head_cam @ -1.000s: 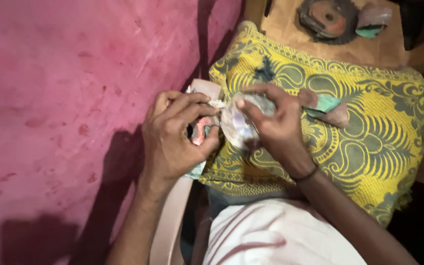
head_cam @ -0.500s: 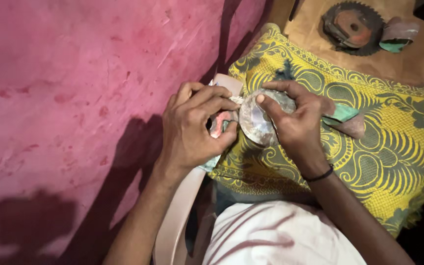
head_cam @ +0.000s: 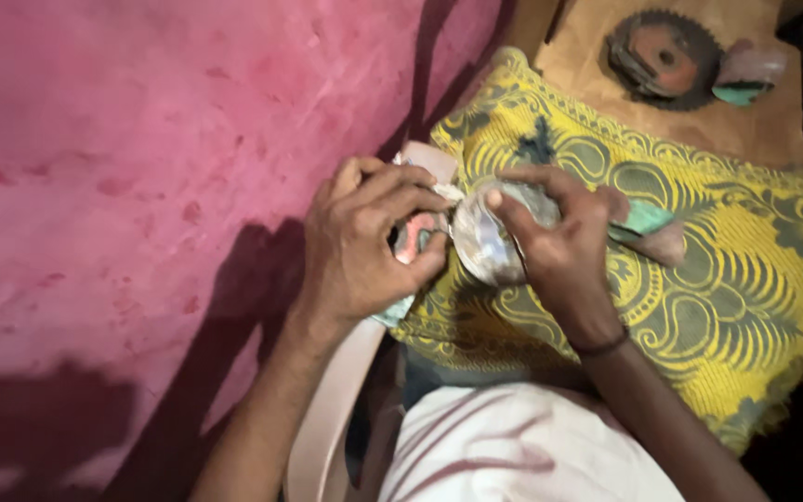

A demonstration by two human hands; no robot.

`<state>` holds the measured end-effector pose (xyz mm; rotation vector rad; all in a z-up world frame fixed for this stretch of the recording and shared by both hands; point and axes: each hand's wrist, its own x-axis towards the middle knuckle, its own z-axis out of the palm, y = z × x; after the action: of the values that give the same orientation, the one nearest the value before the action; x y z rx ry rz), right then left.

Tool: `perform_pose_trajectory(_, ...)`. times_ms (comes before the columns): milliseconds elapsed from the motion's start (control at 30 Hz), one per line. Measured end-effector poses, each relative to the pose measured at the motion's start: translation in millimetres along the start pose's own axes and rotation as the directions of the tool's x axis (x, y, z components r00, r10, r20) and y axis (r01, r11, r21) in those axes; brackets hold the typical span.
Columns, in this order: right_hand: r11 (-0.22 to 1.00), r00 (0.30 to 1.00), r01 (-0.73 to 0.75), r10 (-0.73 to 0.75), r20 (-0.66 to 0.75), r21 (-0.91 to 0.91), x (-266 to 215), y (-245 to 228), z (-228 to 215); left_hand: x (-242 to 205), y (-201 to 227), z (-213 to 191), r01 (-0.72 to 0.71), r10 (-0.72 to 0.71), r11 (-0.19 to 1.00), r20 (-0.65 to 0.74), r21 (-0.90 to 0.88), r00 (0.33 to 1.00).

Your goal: The person sands a circular disc-like object using sandpaper. They hold a red component in one hand while applying sandpaper to the surface and edges of the disc, rotating it to ensure even smoothing.

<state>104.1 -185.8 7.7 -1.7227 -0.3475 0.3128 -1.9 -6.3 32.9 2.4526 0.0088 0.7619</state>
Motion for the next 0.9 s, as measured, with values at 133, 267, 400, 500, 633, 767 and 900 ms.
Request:
perform_pose_trajectory(133, 0.999, 0.999, -0.036, 0.036, -0.002, 0.031, -4.0, -2.9, -1.7, 0.3, 3.1, 0.4, 0.015, -0.015, 1.0, -0.011, 0.003, 1.0)
perform_pose_trajectory(267, 0.962, 0.974, 0.225, -0.221, 0.042, -0.156, 1.0, -8.1, 1.4, 3.6, 2.9, -2.8, 0.02, -0.02, 1.0, -0.003, -0.012, 1.0)
perform_pose_trajectory(400, 0.978, 0.981, 0.196, -0.195, 0.019, -0.077, -4.2, -5.7, -1.9, -0.2, 4.8, 0.0, 0.005, -0.005, 1.0, -0.01, 0.013, 1.0)
perform_pose_trajectory(500, 0.985, 0.987, -0.159, 0.16, -0.008, 0.068, 2.9, -8.9, 3.9, 6.3, 0.5, -3.6, 0.024, -0.024, 1.0, 0.004, -0.002, 1.0)
perform_pose_trajectory(633, 0.964, 0.967, 0.256, -0.254, 0.029, -0.078, -7.2, -2.0, -1.9, -3.3, 6.2, 3.2, 0.025, -0.025, 1.0, 0.0, 0.006, 1.0)
perform_pose_trajectory(767, 0.956, 0.97, -0.241, 0.241, 0.019, 0.167, 5.4, -3.5, 1.9, 7.0, 3.2, -3.8, 0.014, -0.014, 1.0, -0.006, 0.005, 1.0)
perform_pose_trajectory(900, 0.964, 0.974, 0.225, -0.222, 0.033, -0.142, -5.4, 6.0, -5.3, -1.5, 6.9, 2.1, 0.016, -0.016, 1.0, 0.0, 0.014, 1.0)
